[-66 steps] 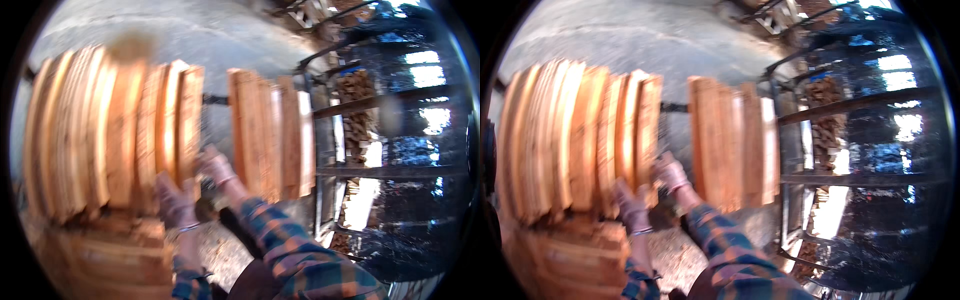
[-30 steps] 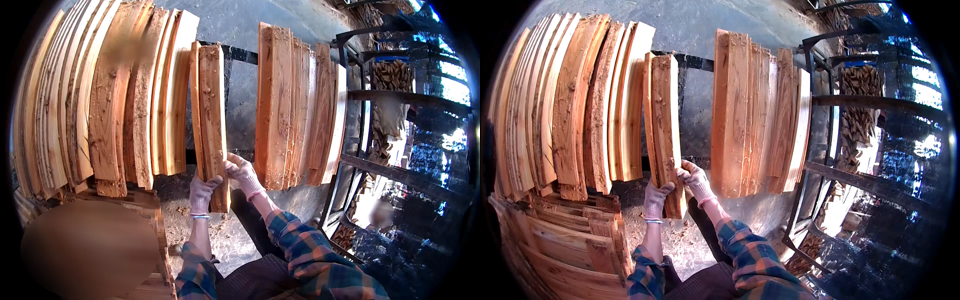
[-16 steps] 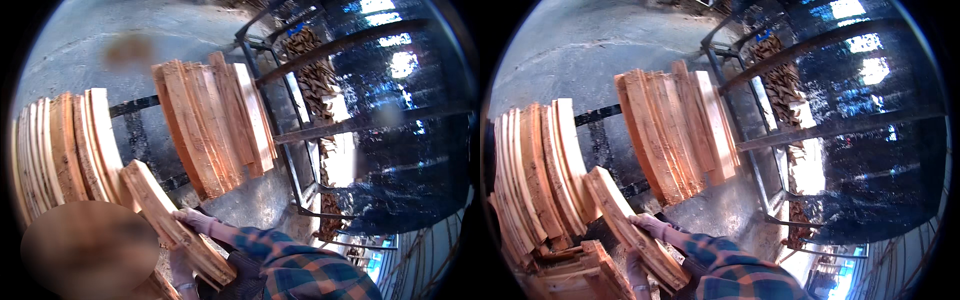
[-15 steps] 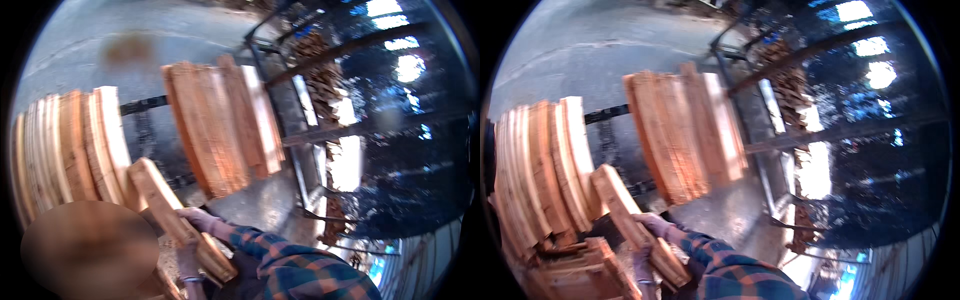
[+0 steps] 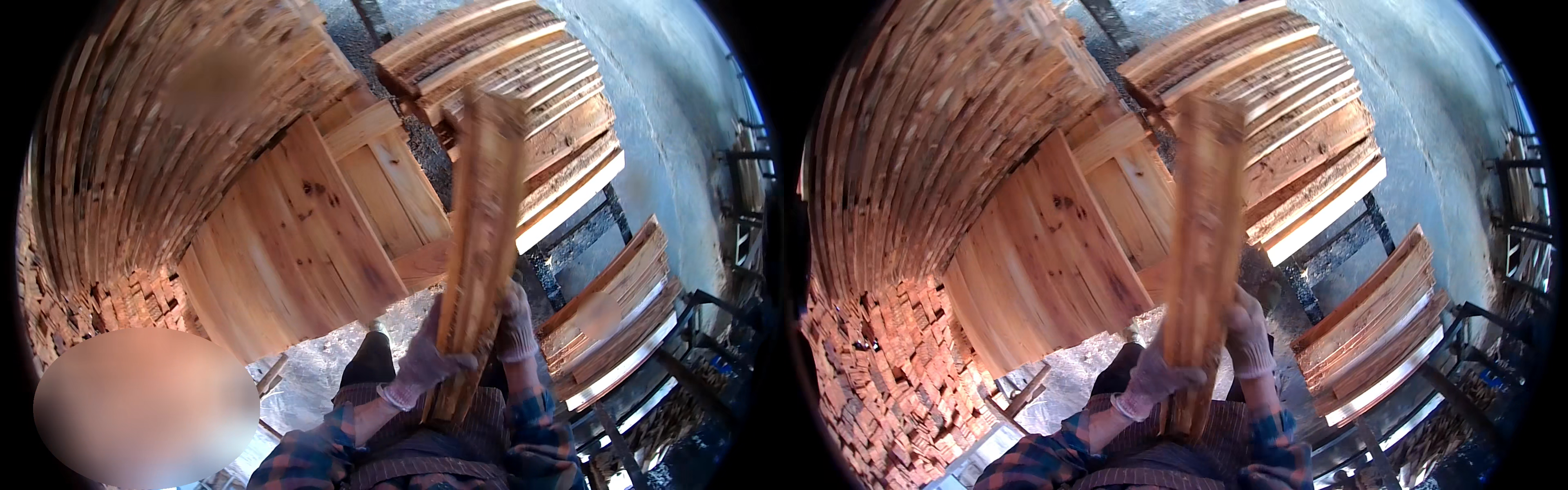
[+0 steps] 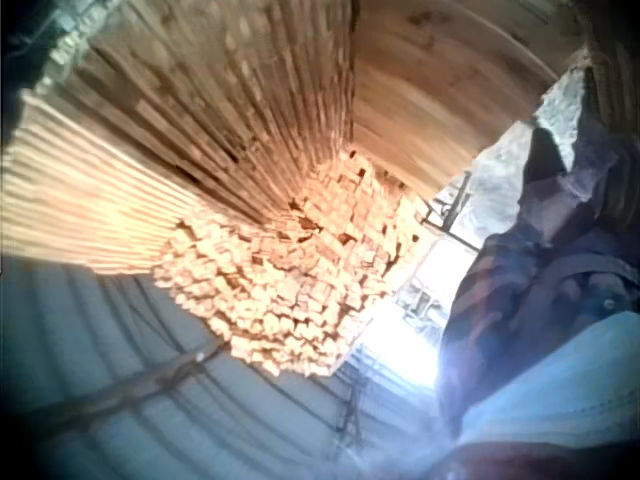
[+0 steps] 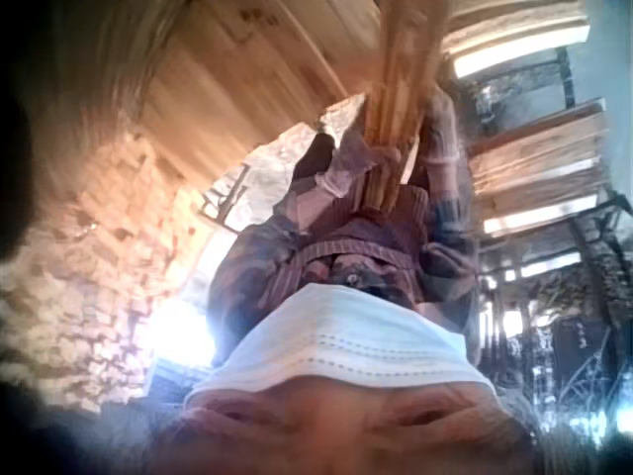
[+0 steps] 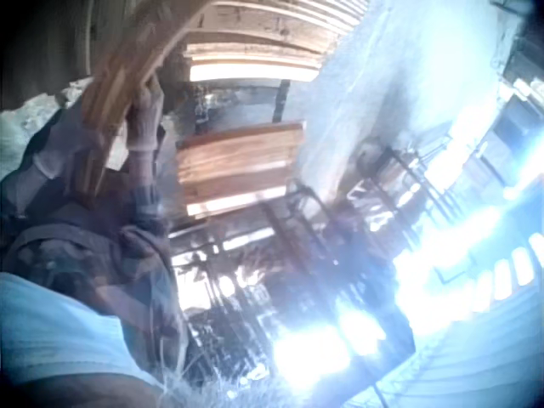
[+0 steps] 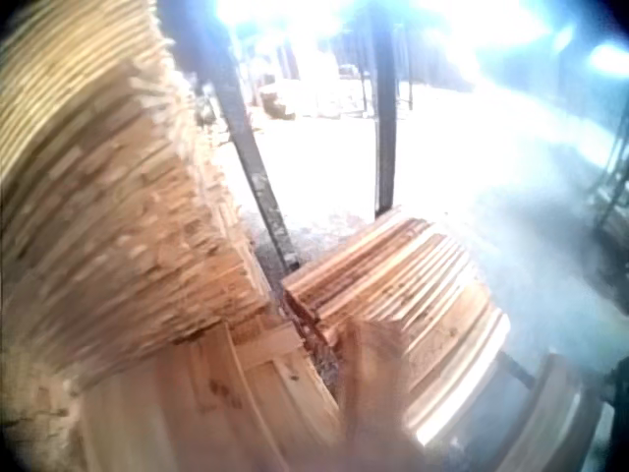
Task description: The person repeatedly picks up wooden planks from a pile and stacks them vertically on a metal rack. The worker handles the lumber one by one, adjusting the position of each piece to fit within the rack structure.
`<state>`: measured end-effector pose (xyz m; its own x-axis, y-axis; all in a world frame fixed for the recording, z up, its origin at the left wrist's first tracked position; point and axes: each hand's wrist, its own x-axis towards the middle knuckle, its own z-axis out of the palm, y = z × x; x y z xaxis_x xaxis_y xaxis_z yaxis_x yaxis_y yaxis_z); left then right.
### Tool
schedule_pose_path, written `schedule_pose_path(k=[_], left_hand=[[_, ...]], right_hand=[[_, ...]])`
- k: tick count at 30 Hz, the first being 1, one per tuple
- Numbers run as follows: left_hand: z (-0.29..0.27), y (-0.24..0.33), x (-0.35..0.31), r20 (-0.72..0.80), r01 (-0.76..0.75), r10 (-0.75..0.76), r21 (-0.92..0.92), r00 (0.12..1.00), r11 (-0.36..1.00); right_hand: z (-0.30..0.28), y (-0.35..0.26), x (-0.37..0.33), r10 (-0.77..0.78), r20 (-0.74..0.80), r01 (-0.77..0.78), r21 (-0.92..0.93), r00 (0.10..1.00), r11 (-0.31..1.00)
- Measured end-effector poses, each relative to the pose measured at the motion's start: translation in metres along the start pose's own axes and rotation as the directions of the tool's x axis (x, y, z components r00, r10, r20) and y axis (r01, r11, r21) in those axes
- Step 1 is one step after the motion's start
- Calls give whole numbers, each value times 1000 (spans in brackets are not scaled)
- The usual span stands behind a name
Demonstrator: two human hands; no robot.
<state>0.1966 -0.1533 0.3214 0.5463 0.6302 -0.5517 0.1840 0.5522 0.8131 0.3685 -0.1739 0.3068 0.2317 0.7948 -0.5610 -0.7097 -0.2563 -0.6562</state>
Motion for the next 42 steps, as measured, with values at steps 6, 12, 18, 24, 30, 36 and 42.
schedule_pose_path(k=[6, 12, 18, 24, 30, 36, 42], left_hand=[[-51, -7, 112, -411, 222, -234, -78, 881, 972], [-83, -39, 139, -627, 118, 101, 297, 772, 948], [-89, -3, 105, -584, -122, 96, -5, 806, 993], [-118, 25, 28, -712, -247, 22, -214, 702, 945], [-195, -46, 8, -662, 72, 108, 238, 741, 968], [-116, -41, 57, -181, -94, 308, 707, 934, 701], [-79, -73, 67, 176, -261, 225, 860, 958, 439]], right_hand=[[47, -3, 157, 110, 59, -65, -508, 992, 859], [54, 39, 199, 53, 61, 40, -945, 997, 326], [35, 39, 212, -110, 99, 139, -878, 989, 458], [100, 30, 179, -181, -85, -107, -987, 980, -119], [91, 74, 173, -249, 153, 88, -962, 956, -257], [48, 71, 181, -365, 98, 61, -992, 926, -113], [29, 78, 174, -416, -2, -34, -997, 909, -71]])
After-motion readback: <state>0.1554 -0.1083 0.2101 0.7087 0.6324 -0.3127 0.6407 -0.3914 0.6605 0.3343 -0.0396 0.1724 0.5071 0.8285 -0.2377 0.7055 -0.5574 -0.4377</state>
